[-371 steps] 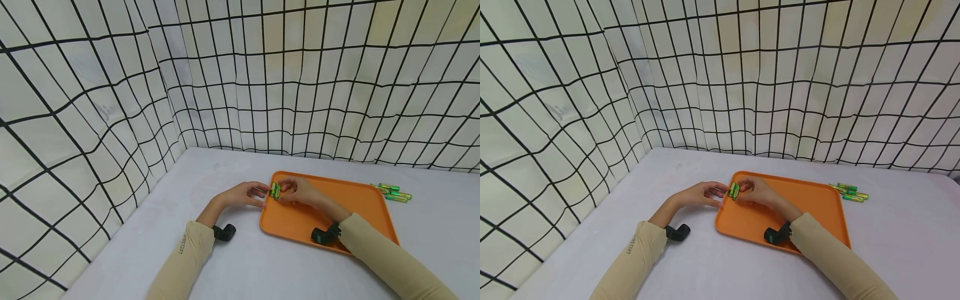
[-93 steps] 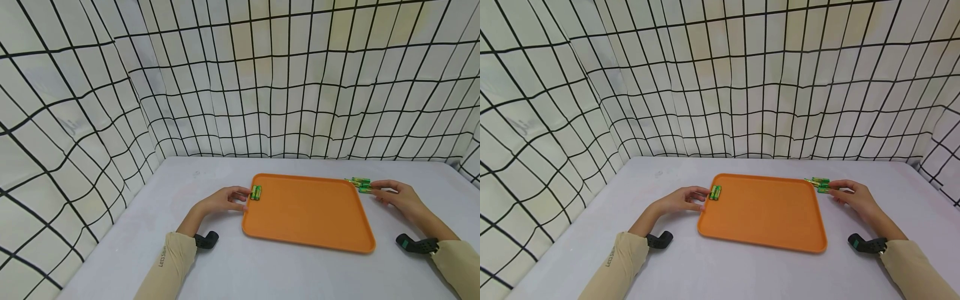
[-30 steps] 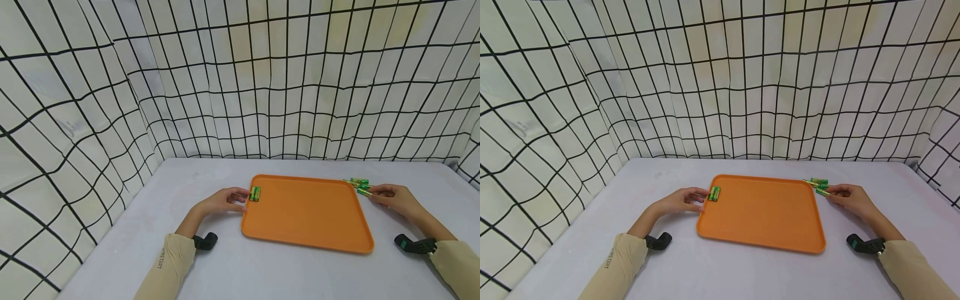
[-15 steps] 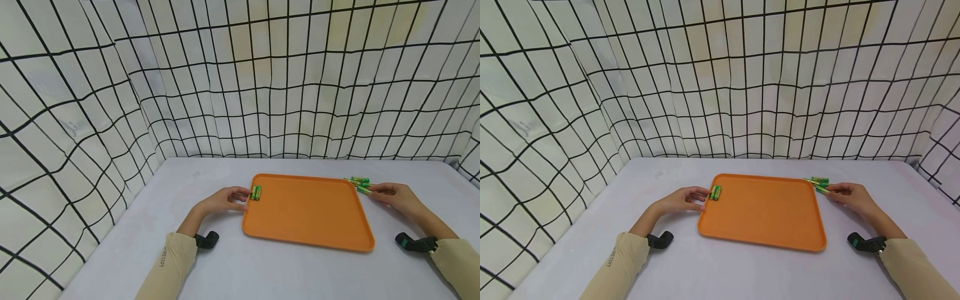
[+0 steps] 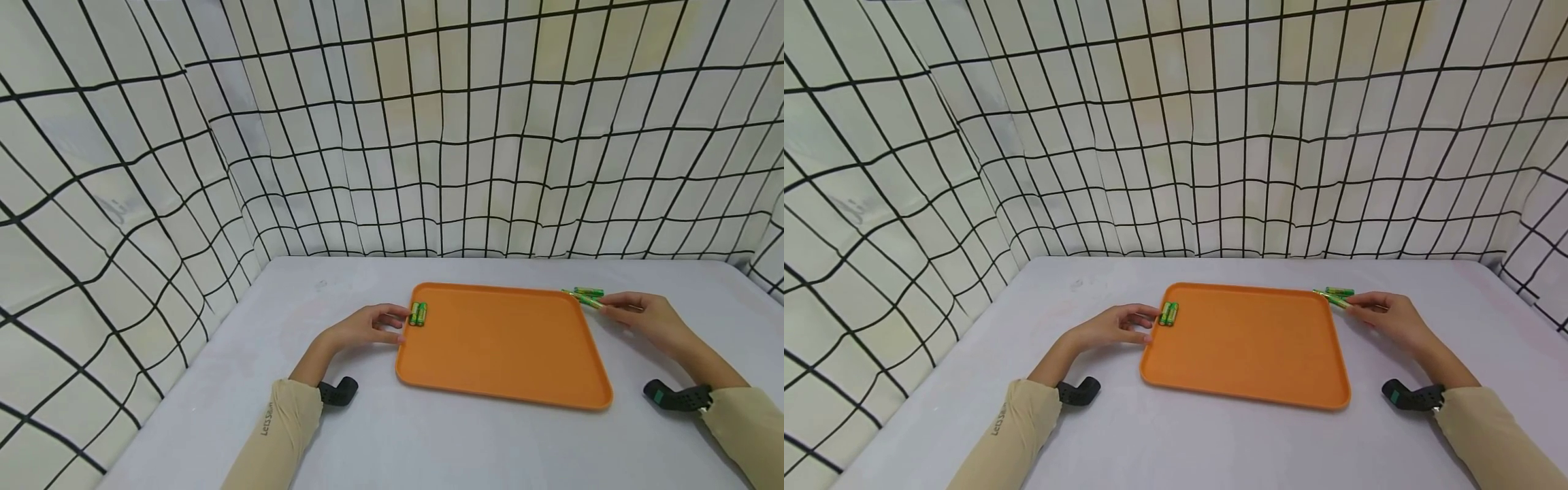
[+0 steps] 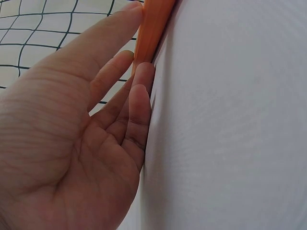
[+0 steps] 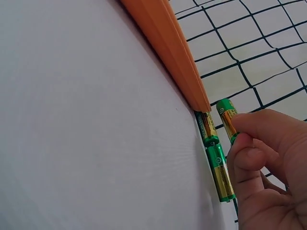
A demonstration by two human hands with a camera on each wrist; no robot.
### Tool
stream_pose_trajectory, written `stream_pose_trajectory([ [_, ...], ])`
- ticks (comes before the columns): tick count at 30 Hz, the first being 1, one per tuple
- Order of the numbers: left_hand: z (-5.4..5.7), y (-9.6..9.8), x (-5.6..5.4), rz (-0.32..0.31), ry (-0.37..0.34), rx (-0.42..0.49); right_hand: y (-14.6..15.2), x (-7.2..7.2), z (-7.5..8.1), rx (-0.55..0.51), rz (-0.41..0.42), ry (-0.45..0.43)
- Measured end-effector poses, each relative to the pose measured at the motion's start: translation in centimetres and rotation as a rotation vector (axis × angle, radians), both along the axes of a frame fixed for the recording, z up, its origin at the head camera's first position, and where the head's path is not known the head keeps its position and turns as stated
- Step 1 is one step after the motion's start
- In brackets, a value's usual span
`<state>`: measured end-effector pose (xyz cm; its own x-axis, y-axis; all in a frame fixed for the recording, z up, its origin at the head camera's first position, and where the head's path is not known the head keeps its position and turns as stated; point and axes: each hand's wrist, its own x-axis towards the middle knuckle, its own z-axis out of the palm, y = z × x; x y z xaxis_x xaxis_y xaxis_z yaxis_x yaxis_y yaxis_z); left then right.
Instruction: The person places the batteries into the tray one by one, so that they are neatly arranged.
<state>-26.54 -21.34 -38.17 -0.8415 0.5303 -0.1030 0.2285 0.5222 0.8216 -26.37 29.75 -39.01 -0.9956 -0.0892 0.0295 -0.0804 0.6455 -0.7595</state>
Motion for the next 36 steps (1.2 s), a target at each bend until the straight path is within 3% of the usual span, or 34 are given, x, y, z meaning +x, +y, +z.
stream_pose_trajectory([
  [14, 0.2, 0.0, -0.1, 0.005, 0.004, -0.018, -0.9, 0.3, 0.9, -0.059, 0.027, 0.002],
  [24, 0.1, 0.0, 0.0, -0.024, 0.004, 0.015, -2.4, 0.7, 1.9, -0.028, 0.092, 0.048],
  [36, 0.1, -0.1, 0.1, -0.013, 0.004, 0.012, -3.7, 0.4, 3.2, -0.031, 0.12, 0.014],
])
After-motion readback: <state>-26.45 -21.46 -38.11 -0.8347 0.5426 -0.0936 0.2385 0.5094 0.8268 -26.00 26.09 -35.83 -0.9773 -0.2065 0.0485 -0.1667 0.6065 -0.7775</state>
